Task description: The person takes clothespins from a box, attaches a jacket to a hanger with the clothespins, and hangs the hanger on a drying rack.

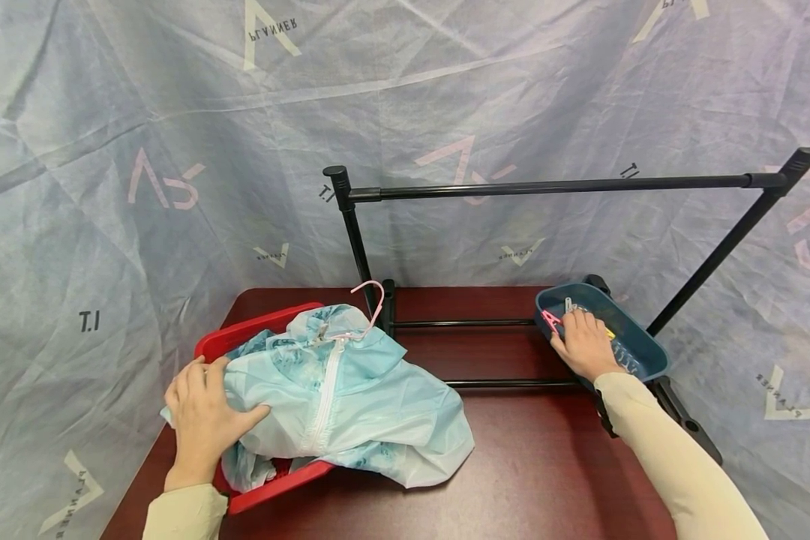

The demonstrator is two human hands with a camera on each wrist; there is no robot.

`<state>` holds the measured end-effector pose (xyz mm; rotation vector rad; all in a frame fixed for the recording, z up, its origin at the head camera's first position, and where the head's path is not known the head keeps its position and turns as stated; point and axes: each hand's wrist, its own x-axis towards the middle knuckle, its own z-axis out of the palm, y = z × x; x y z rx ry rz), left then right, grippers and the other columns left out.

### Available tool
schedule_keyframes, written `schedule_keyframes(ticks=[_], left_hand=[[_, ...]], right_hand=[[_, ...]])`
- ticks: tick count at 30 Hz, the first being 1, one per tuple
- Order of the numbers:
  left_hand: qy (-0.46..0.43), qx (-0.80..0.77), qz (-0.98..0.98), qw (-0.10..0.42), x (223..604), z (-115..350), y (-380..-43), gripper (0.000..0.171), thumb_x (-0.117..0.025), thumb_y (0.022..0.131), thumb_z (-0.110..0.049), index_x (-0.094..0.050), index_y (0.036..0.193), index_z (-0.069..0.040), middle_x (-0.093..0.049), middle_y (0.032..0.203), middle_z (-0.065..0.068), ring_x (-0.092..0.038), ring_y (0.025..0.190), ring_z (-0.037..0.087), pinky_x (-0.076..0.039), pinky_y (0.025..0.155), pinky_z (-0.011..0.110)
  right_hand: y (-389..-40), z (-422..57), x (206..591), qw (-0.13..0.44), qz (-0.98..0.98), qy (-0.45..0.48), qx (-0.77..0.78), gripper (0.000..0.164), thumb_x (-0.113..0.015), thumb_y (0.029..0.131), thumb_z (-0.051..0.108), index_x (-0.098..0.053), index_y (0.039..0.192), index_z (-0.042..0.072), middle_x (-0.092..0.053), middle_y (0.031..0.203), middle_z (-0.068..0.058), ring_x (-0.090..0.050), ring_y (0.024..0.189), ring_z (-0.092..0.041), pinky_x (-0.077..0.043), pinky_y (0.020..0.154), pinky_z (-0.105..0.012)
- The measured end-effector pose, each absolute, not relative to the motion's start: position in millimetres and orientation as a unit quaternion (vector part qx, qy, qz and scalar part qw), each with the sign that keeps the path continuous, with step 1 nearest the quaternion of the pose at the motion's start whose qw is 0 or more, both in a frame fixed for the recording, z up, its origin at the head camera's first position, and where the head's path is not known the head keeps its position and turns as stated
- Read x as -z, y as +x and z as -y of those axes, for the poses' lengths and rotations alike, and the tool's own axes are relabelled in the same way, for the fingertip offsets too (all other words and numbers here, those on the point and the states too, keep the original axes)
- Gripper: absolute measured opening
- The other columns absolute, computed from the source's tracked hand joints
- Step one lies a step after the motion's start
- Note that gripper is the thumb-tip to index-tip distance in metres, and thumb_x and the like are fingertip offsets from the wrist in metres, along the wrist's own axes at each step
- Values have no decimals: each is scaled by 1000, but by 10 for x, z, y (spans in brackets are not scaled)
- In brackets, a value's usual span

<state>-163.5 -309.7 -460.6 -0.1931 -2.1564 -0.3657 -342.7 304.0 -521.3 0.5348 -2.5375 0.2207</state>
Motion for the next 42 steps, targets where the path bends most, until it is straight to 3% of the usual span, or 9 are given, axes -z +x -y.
schedule_keyframes(ticks=[8, 18, 42], left_hand=[[-78, 148, 875, 454, 4605, 3101, -1641, 101, -45, 76, -85, -55, 111, 9, -49, 103, 33, -45, 106, 55, -28, 83, 69], [-78, 149, 875, 453, 4618, 3106, -1641, 101, -44, 76, -85, -55, 112, 9, -49, 103, 33, -44, 107, 55, -28, 83, 69], [-79, 148, 876, 453, 4601, 3097, -1636, 100, -45, 77, -84, -55, 111, 9, -50, 104, 34, -45, 107, 56, -28, 83, 70]], right_hand=[[-3416, -3018, 5241, 264, 937, 210, -87, 25, -56, 87, 22, -43, 89, 2, -46, 91, -21, -45, 84, -41, -36, 75, -56], [-3391, -2964, 5269, 264, 935, 219, -90, 25, -57, 85, 22, -43, 89, 1, -45, 89, -19, -46, 81, -41, -35, 69, -53], [-3318, -2890, 5318, 245, 933, 246, -91, 23, -60, 88, 21, -48, 92, 1, -48, 92, -18, -47, 88, -40, -37, 81, -55]])
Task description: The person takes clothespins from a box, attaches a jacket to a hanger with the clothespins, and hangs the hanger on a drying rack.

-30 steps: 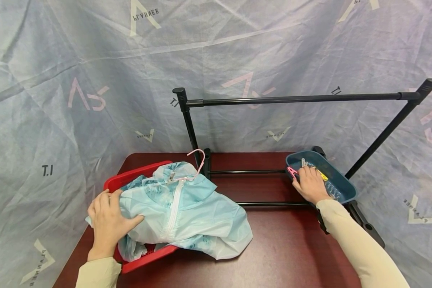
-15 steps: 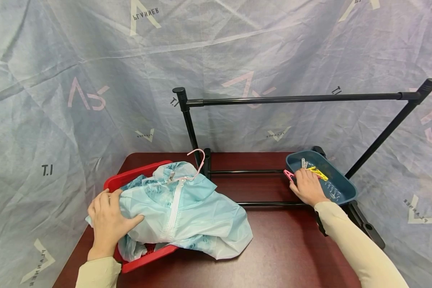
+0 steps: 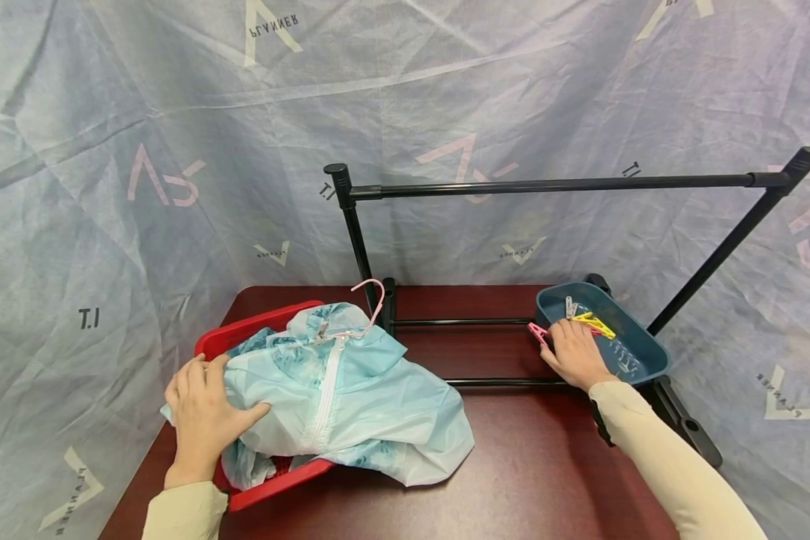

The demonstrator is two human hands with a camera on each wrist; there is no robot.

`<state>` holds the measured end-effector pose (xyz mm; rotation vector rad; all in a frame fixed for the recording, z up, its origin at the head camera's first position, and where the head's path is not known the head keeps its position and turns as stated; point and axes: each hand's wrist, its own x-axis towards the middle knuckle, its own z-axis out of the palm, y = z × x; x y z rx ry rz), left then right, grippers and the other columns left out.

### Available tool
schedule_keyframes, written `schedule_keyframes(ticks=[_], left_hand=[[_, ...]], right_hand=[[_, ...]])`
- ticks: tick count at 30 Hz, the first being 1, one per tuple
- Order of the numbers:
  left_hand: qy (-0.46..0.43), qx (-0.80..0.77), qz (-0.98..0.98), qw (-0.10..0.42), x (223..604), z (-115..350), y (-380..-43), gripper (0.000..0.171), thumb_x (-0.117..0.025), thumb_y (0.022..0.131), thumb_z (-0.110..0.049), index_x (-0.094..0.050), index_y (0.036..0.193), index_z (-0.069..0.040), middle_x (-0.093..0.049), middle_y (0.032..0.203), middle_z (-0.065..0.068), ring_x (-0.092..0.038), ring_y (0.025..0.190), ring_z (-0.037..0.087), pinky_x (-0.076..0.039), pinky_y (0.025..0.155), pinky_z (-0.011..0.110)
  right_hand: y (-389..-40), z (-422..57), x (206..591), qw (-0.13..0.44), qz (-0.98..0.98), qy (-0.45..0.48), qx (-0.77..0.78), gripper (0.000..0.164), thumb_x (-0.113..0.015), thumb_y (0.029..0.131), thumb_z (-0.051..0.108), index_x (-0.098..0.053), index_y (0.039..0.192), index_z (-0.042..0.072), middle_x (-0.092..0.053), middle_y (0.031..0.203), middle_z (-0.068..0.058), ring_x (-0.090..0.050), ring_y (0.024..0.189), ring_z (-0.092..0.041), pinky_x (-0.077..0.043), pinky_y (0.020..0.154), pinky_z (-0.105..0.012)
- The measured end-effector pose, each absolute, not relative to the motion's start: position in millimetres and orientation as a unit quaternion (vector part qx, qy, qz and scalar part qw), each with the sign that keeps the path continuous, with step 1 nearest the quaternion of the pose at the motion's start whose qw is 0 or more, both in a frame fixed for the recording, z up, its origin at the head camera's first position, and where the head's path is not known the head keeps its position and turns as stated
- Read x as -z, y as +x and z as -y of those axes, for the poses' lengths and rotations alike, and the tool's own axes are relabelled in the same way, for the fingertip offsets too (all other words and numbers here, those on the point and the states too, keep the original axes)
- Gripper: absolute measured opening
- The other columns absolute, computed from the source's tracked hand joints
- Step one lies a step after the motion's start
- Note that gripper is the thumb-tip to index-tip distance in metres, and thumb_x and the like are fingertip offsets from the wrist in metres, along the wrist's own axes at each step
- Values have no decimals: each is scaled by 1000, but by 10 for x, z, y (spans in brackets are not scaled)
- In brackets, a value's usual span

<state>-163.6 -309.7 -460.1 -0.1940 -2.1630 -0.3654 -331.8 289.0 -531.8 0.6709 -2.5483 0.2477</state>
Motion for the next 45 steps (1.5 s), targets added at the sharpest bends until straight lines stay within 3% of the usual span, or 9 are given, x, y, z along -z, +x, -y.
schedule_keyframes(ticks=[45], left_hand=[[-79, 147, 875, 455, 4603, 3095, -1635, 101, -46, 75, -84, -55, 111, 10, -50, 103, 34, -45, 108, 55, -28, 83, 69]], right_hand=[[-3165, -2525, 5390, 268, 893, 350, -91, 23, -62, 83, 21, -49, 87, 3, -48, 92, -15, -48, 86, -36, -40, 82, -54]])
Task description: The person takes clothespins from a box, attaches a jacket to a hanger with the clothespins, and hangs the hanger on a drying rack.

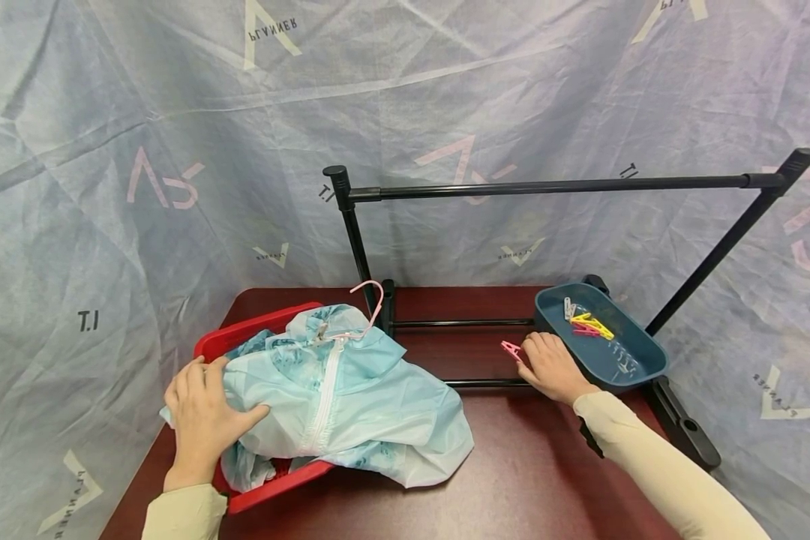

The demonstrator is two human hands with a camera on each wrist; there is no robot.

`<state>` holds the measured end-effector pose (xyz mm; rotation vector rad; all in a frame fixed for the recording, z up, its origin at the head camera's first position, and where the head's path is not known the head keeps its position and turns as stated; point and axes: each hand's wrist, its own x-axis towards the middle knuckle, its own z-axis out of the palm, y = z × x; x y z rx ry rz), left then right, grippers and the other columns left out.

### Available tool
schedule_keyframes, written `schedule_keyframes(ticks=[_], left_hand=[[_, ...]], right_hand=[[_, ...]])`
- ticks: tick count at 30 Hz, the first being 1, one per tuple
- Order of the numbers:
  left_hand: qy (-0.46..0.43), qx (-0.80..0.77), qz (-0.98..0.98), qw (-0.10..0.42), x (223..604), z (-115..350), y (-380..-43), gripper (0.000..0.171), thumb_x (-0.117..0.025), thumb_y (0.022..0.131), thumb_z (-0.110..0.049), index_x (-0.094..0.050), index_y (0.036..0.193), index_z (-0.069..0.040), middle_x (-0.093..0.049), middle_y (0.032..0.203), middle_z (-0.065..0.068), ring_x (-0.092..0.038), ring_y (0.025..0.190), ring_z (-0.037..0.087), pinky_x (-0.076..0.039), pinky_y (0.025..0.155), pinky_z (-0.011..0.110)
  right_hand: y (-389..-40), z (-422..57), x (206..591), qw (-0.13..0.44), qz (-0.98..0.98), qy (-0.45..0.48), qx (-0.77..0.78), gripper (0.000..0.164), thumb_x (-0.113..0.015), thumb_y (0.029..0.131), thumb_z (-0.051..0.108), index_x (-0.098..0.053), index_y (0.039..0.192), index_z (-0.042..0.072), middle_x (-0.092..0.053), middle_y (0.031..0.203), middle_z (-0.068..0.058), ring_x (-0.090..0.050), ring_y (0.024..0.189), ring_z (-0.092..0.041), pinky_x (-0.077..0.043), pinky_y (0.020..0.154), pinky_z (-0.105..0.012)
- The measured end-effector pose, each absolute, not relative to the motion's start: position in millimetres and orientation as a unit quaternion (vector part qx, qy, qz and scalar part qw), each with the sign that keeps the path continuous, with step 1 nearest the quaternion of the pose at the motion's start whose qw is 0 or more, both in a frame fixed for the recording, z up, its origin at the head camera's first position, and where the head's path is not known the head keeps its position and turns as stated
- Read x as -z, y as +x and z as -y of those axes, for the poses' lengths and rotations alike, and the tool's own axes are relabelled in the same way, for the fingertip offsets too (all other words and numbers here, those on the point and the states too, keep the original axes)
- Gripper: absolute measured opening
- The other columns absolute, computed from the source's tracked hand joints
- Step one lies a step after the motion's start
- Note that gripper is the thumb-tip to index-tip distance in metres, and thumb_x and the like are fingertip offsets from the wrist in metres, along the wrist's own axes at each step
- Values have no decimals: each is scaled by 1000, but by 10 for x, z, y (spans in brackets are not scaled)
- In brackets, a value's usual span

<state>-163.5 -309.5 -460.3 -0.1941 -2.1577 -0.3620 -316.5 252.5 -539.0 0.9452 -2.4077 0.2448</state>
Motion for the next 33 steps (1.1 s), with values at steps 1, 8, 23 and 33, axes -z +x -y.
schedule_keyframes(ticks=[1, 8, 23, 33], left_hand=[[-79, 147, 875, 455, 4604, 3097, -1635, 101, -47, 75, -84, -54, 111, 10, -50, 103, 34, -45, 108, 55, -28, 83, 69], [-79, 147, 874, 455, 4610, 3098, -1632, 99, -47, 75, -82, -55, 111, 10, -50, 102, 34, -45, 108, 55, -28, 83, 69], [-81, 147, 874, 457, 4600, 3105, -1643, 99, -46, 76, -83, -55, 110, 9, -50, 101, 33, -45, 108, 55, -29, 83, 69], [-78, 151, 875, 453, 4608, 3108, -1639, 101, -45, 76, -85, -55, 111, 10, -50, 102, 34, -45, 107, 55, -29, 83, 69]], right_hand=[[-3164, -2522, 5396, 269, 892, 353, -91, 23, -62, 83, 21, -49, 88, 3, -48, 92, -15, -48, 86, -36, -40, 82, -53], [-3141, -2502, 5414, 260, 890, 364, -94, 22, -61, 82, 21, -51, 89, 3, -49, 91, -14, -48, 87, -35, -39, 82, -53], [-3087, -2405, 5425, 236, 893, 372, -86, 20, -61, 85, 22, -54, 92, 5, -51, 93, -11, -49, 90, -32, -40, 85, -53], [-3054, -2358, 5468, 228, 887, 393, -82, 20, -63, 85, 23, -52, 91, 8, -51, 90, -7, -49, 90, -29, -40, 88, -53]])
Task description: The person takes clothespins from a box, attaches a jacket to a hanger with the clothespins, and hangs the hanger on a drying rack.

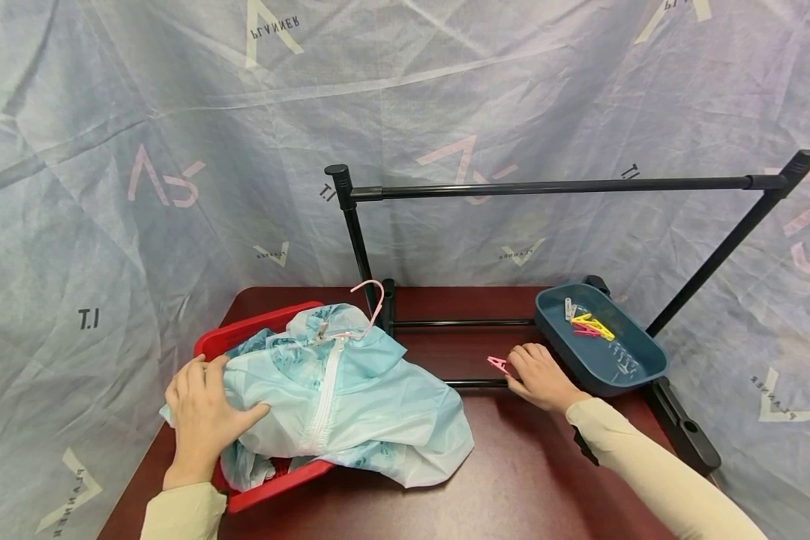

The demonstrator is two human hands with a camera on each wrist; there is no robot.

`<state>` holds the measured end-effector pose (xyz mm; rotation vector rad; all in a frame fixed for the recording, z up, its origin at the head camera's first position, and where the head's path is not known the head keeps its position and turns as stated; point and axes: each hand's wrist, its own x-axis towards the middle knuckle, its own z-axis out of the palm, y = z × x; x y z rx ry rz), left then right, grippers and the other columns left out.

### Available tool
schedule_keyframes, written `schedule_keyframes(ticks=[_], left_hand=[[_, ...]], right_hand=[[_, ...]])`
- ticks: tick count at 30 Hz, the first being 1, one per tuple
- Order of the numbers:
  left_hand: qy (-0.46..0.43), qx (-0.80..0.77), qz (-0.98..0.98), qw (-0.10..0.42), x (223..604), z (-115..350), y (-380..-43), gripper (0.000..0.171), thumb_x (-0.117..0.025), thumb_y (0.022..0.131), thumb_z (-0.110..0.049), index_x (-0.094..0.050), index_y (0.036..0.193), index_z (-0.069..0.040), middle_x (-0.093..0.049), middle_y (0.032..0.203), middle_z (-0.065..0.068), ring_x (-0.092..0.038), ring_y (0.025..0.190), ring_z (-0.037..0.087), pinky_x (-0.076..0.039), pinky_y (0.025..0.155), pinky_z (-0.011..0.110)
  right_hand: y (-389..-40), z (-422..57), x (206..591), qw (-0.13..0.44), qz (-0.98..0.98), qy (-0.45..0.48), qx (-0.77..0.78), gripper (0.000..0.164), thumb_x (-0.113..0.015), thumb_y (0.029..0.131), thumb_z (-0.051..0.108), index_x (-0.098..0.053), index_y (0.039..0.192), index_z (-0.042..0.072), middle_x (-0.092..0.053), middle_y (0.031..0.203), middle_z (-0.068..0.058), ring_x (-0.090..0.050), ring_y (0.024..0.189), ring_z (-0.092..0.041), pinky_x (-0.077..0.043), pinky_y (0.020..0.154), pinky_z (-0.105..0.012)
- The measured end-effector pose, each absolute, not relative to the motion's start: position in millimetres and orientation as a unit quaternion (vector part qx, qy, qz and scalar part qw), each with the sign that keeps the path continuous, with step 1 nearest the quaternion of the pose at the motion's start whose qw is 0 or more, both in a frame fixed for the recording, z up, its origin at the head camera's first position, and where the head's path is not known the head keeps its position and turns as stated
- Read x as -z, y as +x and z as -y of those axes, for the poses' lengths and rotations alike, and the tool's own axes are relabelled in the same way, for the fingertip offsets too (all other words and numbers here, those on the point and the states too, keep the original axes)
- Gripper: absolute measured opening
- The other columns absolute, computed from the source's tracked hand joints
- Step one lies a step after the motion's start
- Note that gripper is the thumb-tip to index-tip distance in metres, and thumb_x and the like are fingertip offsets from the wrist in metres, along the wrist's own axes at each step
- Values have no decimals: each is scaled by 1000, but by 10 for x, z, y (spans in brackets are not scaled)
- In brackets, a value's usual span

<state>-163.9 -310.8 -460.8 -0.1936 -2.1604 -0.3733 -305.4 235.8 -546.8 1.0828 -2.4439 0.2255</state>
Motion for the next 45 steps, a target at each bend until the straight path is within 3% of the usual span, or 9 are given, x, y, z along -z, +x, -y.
schedule_keyframes(ticks=[45], left_hand=[[-79, 149, 877, 450, 4611, 3105, -1631, 101, -43, 77, -85, -54, 111, 10, -50, 104, 35, -44, 106, 55, -29, 82, 69]], right_hand=[[-2888, -2055, 5465, 181, 877, 431, -113, 16, -61, 88, 23, -56, 95, 10, -53, 94, -2, -50, 94, -24, -42, 90, -47]])
